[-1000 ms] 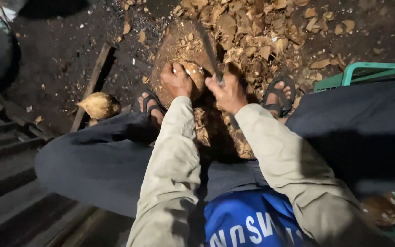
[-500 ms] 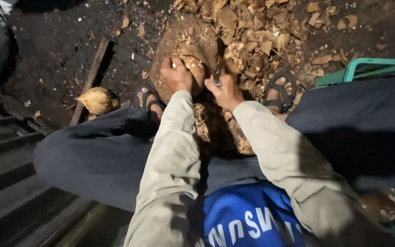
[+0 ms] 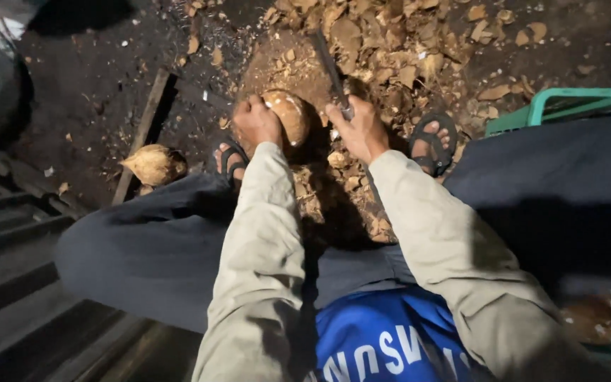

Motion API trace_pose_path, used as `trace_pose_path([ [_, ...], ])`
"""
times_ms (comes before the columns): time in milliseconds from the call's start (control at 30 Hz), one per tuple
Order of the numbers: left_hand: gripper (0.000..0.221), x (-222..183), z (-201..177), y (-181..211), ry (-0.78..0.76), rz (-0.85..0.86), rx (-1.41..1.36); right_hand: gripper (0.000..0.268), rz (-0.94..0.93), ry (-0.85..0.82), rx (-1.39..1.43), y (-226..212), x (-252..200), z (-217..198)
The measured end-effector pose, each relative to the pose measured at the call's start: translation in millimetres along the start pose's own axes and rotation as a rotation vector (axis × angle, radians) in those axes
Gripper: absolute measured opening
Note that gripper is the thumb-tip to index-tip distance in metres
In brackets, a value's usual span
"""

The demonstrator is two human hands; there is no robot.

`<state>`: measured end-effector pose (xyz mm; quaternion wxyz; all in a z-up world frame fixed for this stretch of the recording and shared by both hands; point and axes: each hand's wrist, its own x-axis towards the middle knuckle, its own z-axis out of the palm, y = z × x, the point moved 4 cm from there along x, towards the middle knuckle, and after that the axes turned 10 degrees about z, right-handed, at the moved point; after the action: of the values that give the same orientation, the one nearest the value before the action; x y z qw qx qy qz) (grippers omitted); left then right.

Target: A person is using a knife to peel the outer husk off a coconut while sitting down.

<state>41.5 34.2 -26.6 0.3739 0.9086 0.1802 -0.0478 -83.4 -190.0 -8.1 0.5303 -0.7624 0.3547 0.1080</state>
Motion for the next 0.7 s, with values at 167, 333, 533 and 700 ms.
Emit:
trace_pose_path([
  [167, 0.04, -9, 4, 14, 0.102, -0.053, -0.117, 0.039, -0.202, 0.052, 0.105, -19, -25, 28],
  [333, 0.042, -9, -8, 24, 0.064, -0.041, -0.161, 0.037, -0.073, -0.106, 0.045, -7, -19, 31],
  [533, 0.036, -18, -9, 33, 0.065, -0.013, -0.15, 0.04, -0.248, 0.013, 0.186, -47, -33, 6],
  [700, 0.037, -33, -20, 45, 0.049, -0.028, -0.085, 0.041, -0.142, -0.109, 0.033, -19, -26, 33],
])
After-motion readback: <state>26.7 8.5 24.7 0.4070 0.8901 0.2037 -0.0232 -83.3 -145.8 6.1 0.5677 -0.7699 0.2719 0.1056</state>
